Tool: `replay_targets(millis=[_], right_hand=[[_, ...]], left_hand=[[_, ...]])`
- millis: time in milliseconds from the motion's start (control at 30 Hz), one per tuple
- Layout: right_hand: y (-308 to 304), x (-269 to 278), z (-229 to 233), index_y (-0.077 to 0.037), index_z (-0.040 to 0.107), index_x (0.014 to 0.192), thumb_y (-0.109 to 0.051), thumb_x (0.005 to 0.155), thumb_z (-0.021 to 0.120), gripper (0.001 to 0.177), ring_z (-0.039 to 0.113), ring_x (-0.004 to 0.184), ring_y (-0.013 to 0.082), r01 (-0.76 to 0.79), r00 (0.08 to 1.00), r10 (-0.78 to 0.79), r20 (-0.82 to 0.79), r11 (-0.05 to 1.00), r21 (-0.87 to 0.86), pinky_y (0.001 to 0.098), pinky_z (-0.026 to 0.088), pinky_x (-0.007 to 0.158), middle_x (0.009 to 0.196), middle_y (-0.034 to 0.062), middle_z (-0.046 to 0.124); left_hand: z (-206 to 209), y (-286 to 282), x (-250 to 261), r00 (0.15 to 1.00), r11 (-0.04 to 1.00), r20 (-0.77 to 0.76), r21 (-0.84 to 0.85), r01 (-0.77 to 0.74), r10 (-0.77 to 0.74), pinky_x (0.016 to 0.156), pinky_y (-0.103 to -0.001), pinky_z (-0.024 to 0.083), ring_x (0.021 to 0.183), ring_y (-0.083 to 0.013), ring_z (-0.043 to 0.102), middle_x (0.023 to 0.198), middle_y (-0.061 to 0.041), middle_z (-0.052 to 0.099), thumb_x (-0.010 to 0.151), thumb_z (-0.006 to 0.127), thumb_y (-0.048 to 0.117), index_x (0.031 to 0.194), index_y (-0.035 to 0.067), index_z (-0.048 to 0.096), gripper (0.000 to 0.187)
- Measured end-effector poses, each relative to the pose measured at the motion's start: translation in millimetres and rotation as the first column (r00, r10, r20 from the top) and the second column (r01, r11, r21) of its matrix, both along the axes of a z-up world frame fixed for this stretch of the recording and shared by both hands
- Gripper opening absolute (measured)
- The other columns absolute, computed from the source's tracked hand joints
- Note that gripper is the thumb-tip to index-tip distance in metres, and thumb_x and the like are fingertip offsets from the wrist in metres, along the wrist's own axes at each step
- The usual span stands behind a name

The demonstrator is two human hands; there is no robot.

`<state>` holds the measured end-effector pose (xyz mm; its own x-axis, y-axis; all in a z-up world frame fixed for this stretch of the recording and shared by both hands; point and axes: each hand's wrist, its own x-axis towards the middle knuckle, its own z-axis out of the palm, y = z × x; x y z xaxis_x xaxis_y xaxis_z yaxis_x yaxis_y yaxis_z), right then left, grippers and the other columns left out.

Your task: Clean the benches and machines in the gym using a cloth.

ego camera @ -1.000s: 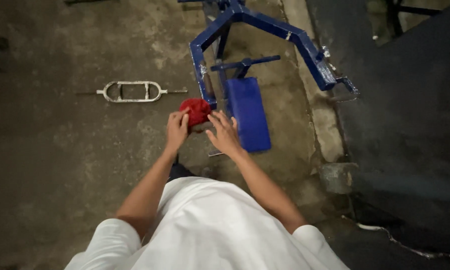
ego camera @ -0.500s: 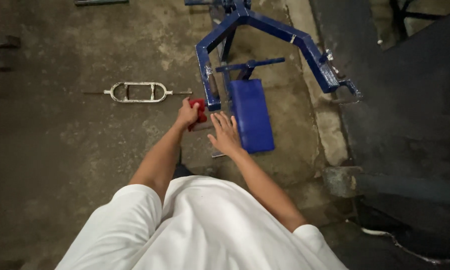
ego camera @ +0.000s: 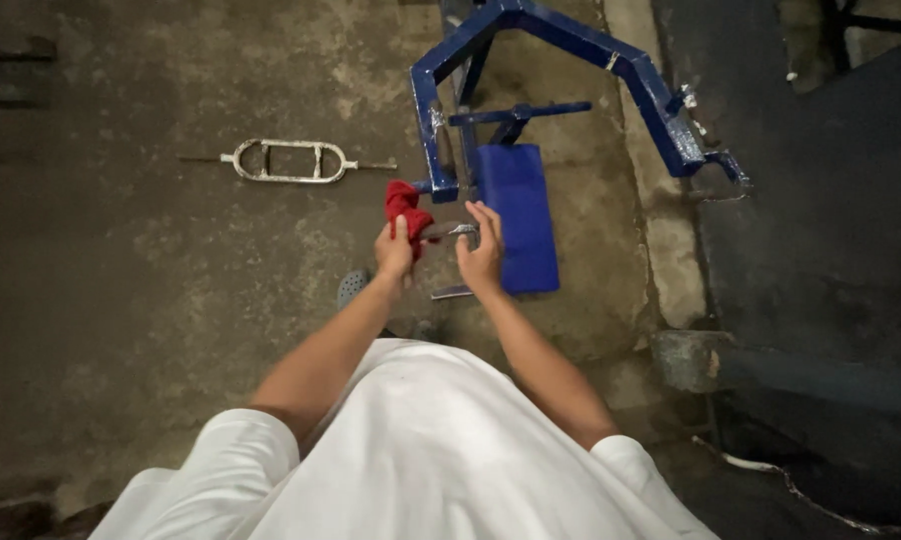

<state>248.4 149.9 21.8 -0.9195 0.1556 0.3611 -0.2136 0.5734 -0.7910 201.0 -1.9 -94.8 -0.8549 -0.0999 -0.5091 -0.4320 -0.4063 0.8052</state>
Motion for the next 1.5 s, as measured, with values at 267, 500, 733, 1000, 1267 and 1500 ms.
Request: replay_targets(millis=[267,500,733,1000,1267,1500], right_hand=[[3.9,11.1,10.5,-0.007,0.068,0.123,0.001,0.085,0.068,0.038,0.06,0.12,0.0338,0.118,0.992,-0.119,-0.027,0.992,-0.051,0.0411,0.048,0.105,0.124,0.0148,0.06],[1.4,7.3,17.8,-0.012,0.072,0.121,-0.024,0.102,0.068,0.024,0.069,0.104,0.0248,-0.09,0.966,0.121,0.23,0.986,-0.14,0.0378,0.054,0.093,0.116,0.0094,0.068],[-17.8,-3.9,-20.5,-0.004,0.061,0.128,-0.023,0.094,0.073,0.041,0.071,0.085,0.0175,-0.15,0.933,0.208,0.292,0.966,-0.21,0.0308,0.056,0.074,0.099,0.0095,0.072],[0.4,-26.4,5.8,-0.002,0.067,0.11,-0.01,0.099,0.074,0.015,0.058,0.079,0.0077,0.029,0.988,0.056,0.142,0.844,-0.535,0.0234,0.049,0.07,0.092,0.003,0.064],[39.3,-7.4,28.2,-0.007,0.066,0.114,-0.01,0.086,0.083,0.033,0.061,0.098,0.0202,0.17,0.985,-0.166,0.043,0.973,-0.153,0.0342,0.052,0.089,0.108,0.0101,0.064],[-22.5,-17.2,89.9,-0.008,0.062,0.12,-0.033,0.055,0.09,0.075,0.058,0.113,0.0351,-0.181,0.973,0.231,-0.001,0.767,0.615,0.0537,0.044,0.091,0.116,0.014,0.06]], left_hand=[[36.0,-54.6,32.0,0.921,0.842,0.086,-0.381,0.383,-0.38,0.056,-0.031,0.048,0.06,-0.0141,0.062,0.075,-0.008,0.071,0.098,0.066,0.052,0.087,0.002,0.077,0.052],[-60.3,-40.5,39.4,0.744,0.606,-0.272,-0.765,0.218,-0.611,0.082,-0.04,0.051,0.094,-0.0224,0.069,0.106,-0.017,0.071,0.119,0.049,0.034,0.108,0.002,0.073,0.042],[69.7,-21.4,41.6,0.878,0.722,-0.241,-0.674,0.155,-0.414,0.066,-0.036,0.05,0.07,-0.0192,0.06,0.078,-0.011,0.065,0.091,0.079,0.03,0.091,0.002,0.06,0.033],[131.8,-30.4,5.9,0.772,0.897,-0.608,-0.424,-0.122,-0.183,0.075,-0.027,0.05,0.084,-0.0074,0.053,0.095,-0.007,0.065,0.102,0.071,0.01,0.089,0.006,0.045,0.029],[106.1,-72.9,-7.0,0.644,0.687,-0.524,-0.727,0.003,-0.558,0.076,-0.032,0.053,0.085,-0.0197,0.063,0.094,-0.01,0.065,0.089,0.071,0.001,0.099,0.004,0.064,0.013],[69.9,-91.0,-15.4,0.846,0.658,-0.02,-0.639,0.398,-0.532,0.085,-0.039,0.058,0.095,-0.0262,0.074,0.104,-0.016,0.076,0.102,0.068,0.026,0.109,0.005,0.067,0.022]])
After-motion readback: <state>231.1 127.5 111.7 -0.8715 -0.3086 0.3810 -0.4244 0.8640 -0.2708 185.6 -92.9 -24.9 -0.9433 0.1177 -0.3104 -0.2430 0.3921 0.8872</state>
